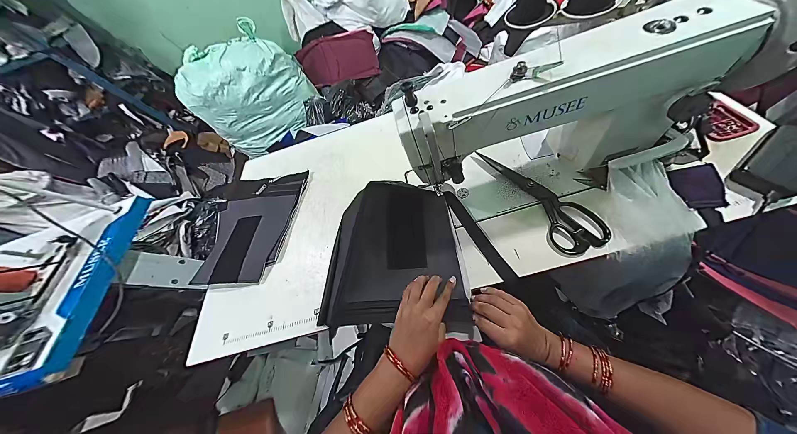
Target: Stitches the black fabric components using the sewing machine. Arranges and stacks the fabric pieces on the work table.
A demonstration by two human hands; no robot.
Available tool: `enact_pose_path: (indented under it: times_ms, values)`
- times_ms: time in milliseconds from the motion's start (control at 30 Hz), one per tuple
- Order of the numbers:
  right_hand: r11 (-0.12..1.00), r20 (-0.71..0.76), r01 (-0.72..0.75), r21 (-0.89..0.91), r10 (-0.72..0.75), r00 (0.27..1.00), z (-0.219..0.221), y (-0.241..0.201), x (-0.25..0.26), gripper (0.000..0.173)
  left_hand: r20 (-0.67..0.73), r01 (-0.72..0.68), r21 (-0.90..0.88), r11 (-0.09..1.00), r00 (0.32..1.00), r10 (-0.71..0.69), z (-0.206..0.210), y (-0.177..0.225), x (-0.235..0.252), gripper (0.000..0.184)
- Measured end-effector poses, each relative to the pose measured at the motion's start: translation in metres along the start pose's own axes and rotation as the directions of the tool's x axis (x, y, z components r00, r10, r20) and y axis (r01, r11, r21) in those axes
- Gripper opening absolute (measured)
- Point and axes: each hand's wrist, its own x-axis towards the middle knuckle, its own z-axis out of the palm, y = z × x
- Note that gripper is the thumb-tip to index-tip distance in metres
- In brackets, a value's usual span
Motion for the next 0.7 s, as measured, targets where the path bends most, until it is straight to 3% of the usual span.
enact_pose_path:
  times_ms: [567,700]
  values:
    - [0.996,-0.03,-0.072,0.048,0.074,0.997,0.006,-0.006,-0.003,0.022,-0.041,-0.046,0.062,0.997,0.998,0.048,0.007,0.005,0.001,0.053]
    - [0.993,-0.08,-0.109,-0.038,0.106,0.991,0.005,-0.005,-0.004,0.013,0.011,-0.033,0.015,0.999,0.999,0.033,0.005,0.004,-0.001,0.055]
